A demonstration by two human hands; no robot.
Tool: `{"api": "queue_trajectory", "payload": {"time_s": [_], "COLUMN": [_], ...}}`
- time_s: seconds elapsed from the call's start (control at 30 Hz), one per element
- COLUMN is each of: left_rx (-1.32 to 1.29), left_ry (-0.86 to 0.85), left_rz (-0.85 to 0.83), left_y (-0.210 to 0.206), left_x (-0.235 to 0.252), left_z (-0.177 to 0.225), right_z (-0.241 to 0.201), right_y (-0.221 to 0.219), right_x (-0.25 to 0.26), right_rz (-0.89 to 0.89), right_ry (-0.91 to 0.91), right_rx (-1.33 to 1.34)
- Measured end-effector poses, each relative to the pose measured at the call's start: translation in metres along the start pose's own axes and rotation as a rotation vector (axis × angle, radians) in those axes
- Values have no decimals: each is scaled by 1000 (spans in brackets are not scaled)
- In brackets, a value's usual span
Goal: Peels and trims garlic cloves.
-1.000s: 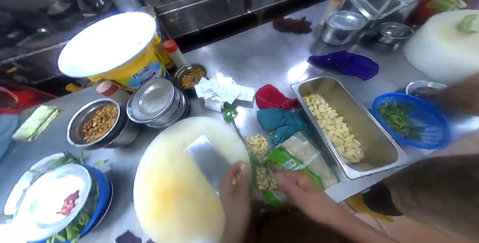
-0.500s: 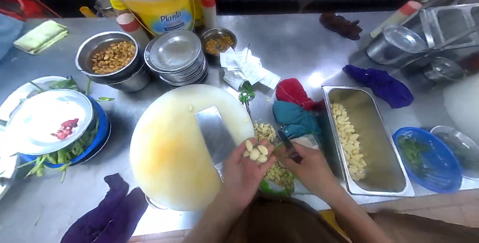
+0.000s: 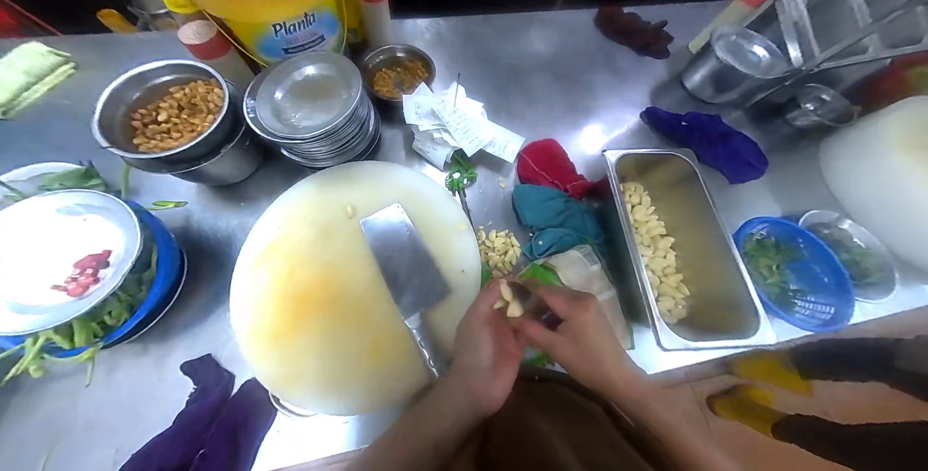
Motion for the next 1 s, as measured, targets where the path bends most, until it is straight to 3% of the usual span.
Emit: {"api": "queue_trajectory", "payload": {"time_s": [0.17, 0.27, 0.5, 0.77, 0.9, 1.0], "left_rx": [-49, -72, 66, 175, 193, 188], "left_ry": [54, 70, 76, 83, 112, 129], "left_rz": [25, 58, 76, -39, -98, -121], "left_y": [0, -1, -1, -14, -29, -39], "left_x": [0, -1, 4, -1, -1, 1], "left_z": [4, 2, -6, -7, -12, -18], "right_z": [34, 40, 52, 66, 71, 78], "right_y": [3, 6, 2, 13, 49, 105], "right_x": [-13, -15, -22, -38, -51, -70], "right_rz": [80, 93, 68, 142, 274, 468], "right_ry": [-278, -363, -418, -457, -392, -397], "right_rx": [820, 1022, 1010, 1066, 999, 694]}}
Point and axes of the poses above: each hand's wrist, its own x-axis towards the middle knuckle, its own y-axis out of the back of the hand, z = x × y, the point moved 9 cm from there along x, towards the middle knuckle
